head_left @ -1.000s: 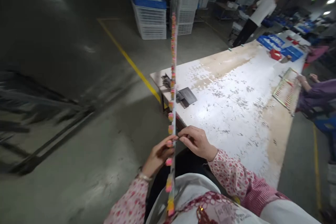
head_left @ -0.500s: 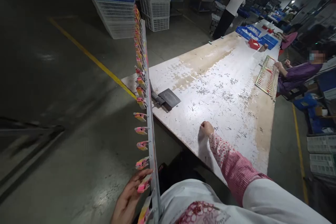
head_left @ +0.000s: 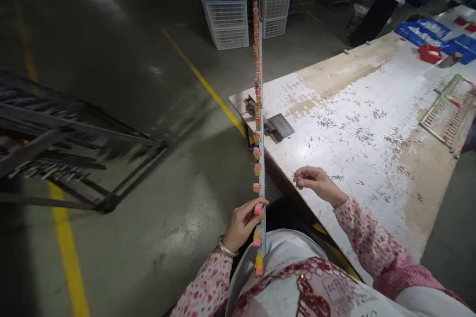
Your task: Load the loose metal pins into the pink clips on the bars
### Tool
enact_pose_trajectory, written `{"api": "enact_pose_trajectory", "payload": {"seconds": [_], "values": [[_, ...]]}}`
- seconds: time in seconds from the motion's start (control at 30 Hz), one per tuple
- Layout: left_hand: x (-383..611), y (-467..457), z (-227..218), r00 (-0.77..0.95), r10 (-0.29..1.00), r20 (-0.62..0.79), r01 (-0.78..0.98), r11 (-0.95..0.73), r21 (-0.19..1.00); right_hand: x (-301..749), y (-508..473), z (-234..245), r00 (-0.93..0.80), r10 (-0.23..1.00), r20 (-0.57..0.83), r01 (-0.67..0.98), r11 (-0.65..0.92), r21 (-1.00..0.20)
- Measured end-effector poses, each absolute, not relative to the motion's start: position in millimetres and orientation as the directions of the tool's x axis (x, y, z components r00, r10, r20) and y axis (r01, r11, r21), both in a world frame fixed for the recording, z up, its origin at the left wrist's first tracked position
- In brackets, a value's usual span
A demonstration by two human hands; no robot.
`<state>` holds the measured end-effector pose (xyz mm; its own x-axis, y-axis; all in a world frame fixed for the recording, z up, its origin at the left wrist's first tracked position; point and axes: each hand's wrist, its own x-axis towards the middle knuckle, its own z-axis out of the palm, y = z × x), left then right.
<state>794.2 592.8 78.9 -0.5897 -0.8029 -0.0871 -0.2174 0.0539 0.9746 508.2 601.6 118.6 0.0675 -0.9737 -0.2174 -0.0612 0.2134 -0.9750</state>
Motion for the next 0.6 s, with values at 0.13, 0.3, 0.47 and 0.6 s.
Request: {"api": "enact_pose_trajectory", "payload": {"seconds": [0.13,0.3,0.47,0.6], "values": [[792,593,77,-0.57,-0.822,-0.018,-0.273,0.169,0.947,549,612,160,0.157,-0.988,-0.008,-0.312,-0.042,-0.949],[792,591,70,-0.568,-0.821,0.061,-0.28,0.263,0.923,582,613,179,0.304,-0.94,0.153,-0.568,-0.307,-0.763],[793,591,66,-0.556,-0.822,0.123,-0.24,0.301,0.923,603,613,178,0.328,-0.927,0.183,-0.63,-0.359,-0.689],[794,590,67,-0.564,-0.81,0.161,-0.222,0.337,0.915,615,613,180,0.355,-0.915,0.19,-0.658,-0.389,-0.645]]}}
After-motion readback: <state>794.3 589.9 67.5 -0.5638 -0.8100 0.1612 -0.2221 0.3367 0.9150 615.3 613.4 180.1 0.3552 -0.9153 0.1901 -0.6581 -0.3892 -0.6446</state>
